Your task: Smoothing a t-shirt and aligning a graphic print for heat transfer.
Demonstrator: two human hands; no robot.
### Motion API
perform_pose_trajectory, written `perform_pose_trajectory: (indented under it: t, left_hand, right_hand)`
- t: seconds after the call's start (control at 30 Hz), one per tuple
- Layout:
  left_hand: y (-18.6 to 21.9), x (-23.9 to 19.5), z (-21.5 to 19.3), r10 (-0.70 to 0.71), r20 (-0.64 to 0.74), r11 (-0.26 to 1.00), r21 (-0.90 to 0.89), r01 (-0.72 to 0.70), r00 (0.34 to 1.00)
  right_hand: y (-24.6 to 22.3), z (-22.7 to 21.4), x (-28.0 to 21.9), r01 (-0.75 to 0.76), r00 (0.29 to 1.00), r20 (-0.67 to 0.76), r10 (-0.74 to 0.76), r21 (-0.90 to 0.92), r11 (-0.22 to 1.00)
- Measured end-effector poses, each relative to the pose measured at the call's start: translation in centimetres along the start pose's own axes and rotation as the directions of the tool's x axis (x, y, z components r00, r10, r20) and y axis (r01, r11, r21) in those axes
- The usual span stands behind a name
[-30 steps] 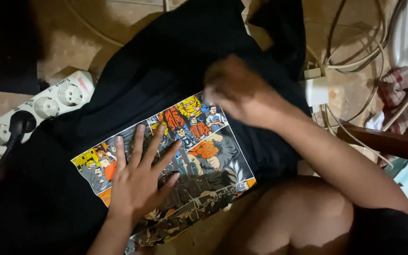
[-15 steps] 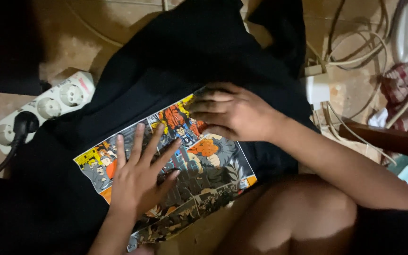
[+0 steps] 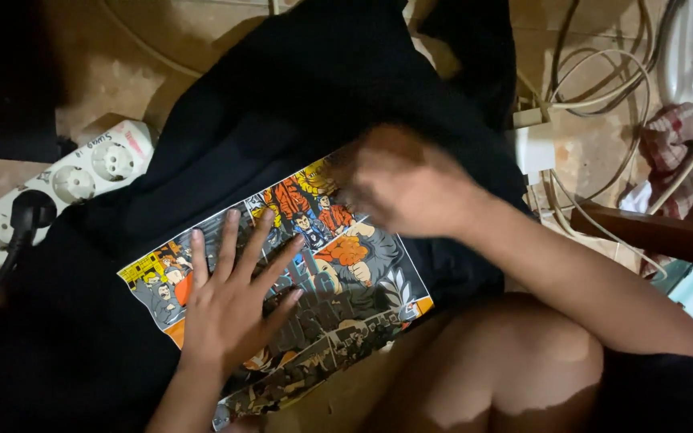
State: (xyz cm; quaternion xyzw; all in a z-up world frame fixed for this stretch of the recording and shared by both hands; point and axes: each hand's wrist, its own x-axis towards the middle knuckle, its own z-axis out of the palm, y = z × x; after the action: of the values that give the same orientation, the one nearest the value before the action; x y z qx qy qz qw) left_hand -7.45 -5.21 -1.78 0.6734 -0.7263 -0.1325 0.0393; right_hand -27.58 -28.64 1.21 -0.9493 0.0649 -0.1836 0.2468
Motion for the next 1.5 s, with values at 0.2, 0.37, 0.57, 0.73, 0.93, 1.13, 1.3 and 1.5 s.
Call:
perform_pose_trajectory:
  t: [0.2, 0.37, 0.57, 0.73, 0.93, 1.13, 1.3, 1.5]
  left_hand:
    - [-0.2, 0.1, 0.8, 0.028, -0.075, 1.000, -0.006, -0.028, 0.997]
    - [-0.4, 0.1, 0.8, -0.094, -0.065, 0.978, -0.193, 0.080, 0.993]
    - [0.1, 0.1, 0.6, -0.098, -0.129, 0.970, -0.235, 0.065, 0.987]
    - [-0.9, -0.2, 2.4, -0.059, -0.214, 0.986, -0.165, 0.024, 0.975]
    - [-0.6, 0.3, 0.8, -0.083, -0.248, 0.979, -0.202, 0.033, 0.965]
    - [-1.7, 0.6, -0.2, 0.048, -0.237, 0.997, -0.044, -0.060, 0.970]
    - [-1.5, 0.5, -0.7, 0.034, -0.255, 0.991, -0.120, -0.067, 0.966]
    - [-1.9, 0.1, -0.3, -0.059, -0.171, 0.998, -0.013, 0.057, 0.983]
  right_hand:
    - [-2.6, 5.4, 0.5, 0.174, 0.966, 0.149, -0.214, 0.242, 0.955]
    - [-2.6, 6.1, 1.1, 0.192, 0.953, 0.198, -0.230, 0.196, 0.962]
    - [-2.6, 5.7, 1.0, 0.182, 0.954, 0.193, -0.229, 0.233, 0.955]
    - [-3.1, 5.8, 1.4, 0.192, 0.964, 0.144, -0.224, 0.206, 0.960]
    - [-3.5, 5.8, 1.5, 0.139, 0.947, 0.260, -0.188, 0.195, 0.971]
    - [-4.4, 5.9, 2.2, 0.113, 0.936, 0.322, -0.142, 0.108, 0.988]
    - [-5.3, 5.7, 2.5, 0.217, 0.936, 0.305, -0.175, -0.108, 0.970]
    - [-1.2, 5.0, 2.7, 0.250, 0.968, -0.133, -0.212, 0.528, 0.811]
